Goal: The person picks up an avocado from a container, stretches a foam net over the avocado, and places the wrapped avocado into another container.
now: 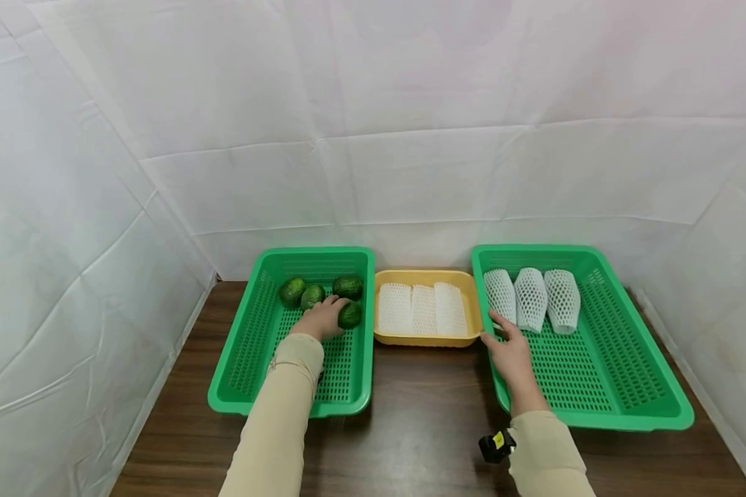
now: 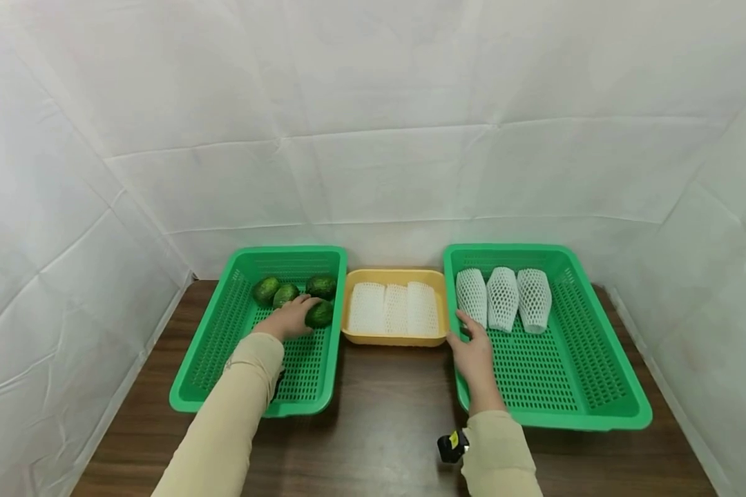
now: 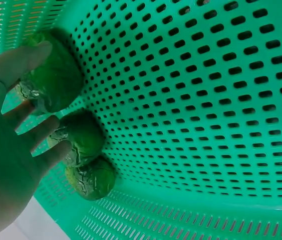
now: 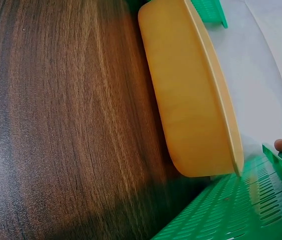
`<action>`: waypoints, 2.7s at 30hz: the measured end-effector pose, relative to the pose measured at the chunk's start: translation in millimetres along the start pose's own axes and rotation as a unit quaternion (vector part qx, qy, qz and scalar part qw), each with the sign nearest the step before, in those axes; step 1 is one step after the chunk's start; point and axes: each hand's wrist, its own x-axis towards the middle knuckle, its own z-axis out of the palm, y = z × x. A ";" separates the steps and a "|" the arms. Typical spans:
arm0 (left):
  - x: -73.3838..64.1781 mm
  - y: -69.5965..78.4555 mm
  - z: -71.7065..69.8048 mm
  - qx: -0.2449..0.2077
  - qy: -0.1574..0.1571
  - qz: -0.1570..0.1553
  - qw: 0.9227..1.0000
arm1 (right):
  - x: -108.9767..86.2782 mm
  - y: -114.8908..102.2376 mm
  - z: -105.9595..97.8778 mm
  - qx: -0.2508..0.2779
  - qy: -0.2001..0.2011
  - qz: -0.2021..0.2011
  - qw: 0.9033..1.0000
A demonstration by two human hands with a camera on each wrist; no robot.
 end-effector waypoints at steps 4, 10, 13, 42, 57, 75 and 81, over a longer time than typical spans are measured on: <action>-1.3 2.7 -2.5 0.014 -0.001 0.004 1.000 | 0.6 0.4 -0.7 0.005 0.003 0.005 1.000; -7.8 6.5 -5.5 -0.017 -0.066 -0.026 0.997 | 0.6 1.1 -0.8 0.007 0.002 0.002 1.000; -10.0 5.0 -4.1 -0.034 -0.096 -0.045 0.994 | -0.1 0.7 -0.3 0.007 0.002 0.001 1.000; -25.7 15.0 -41.4 -0.056 0.035 0.005 0.998 | 1.6 1.6 -0.3 0.010 0.001 0.006 1.000; -48.6 43.0 -45.6 -0.109 0.100 0.066 0.987 | 1.2 -0.9 -0.4 0.012 -0.002 0.009 1.000; -60.3 68.4 -23.7 -0.157 0.118 0.094 0.976 | 2.3 0.4 0.3 0.019 0.002 0.006 1.000; -64.0 81.9 -18.8 -0.171 0.122 0.091 0.973 | 1.9 0.9 -0.2 0.018 0.001 0.013 1.000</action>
